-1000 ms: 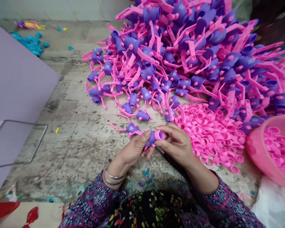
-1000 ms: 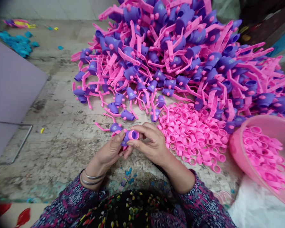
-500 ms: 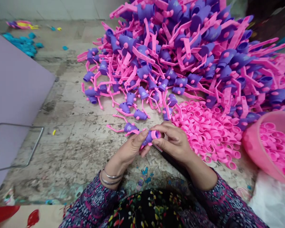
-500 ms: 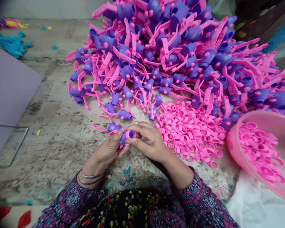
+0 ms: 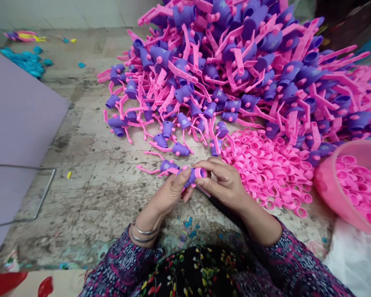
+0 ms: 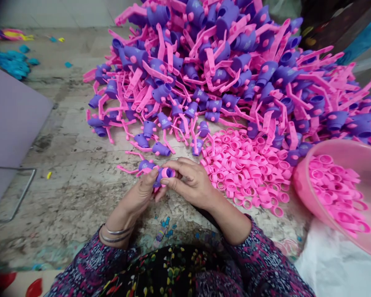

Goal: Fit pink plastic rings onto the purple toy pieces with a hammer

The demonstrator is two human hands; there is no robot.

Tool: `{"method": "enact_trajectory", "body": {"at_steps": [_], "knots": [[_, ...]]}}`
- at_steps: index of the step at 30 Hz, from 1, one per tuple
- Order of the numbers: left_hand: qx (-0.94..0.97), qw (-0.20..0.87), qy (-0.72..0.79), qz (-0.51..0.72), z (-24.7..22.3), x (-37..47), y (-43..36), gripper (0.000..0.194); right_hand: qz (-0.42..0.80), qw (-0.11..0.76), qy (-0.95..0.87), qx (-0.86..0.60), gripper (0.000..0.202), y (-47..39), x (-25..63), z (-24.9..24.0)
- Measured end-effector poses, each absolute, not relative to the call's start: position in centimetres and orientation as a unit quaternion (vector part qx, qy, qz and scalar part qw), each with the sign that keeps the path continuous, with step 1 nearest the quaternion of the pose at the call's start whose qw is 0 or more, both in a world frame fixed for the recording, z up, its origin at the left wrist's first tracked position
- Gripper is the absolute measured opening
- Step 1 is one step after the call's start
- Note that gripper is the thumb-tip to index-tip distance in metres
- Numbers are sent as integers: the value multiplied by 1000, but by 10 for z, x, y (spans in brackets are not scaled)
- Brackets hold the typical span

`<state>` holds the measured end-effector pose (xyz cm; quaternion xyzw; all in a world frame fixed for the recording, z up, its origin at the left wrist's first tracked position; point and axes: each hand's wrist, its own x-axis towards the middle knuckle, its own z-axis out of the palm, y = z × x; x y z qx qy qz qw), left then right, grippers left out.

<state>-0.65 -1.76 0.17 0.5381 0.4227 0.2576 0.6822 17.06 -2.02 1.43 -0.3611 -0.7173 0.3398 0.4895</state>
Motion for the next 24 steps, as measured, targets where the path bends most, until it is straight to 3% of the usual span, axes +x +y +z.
{"method": "enact_trajectory", "body": {"at_steps": [7, 12, 17, 24], "knots": [[576, 627, 444, 279, 5, -8, -18, 63, 361, 497, -696, -374, 28, -24, 169, 14], [608, 574, 453, 309, 4, -4, -23, 40, 505, 529, -543, -413, 45, -23, 163, 2], [675, 530, 442, 260, 4, 0, -29, 34, 660, 530, -373, -380, 49, -23, 154, 2], [694, 535, 415, 244, 7, 2, -31, 32, 758, 495, -282, -316, 47, -18, 156, 10]]}}
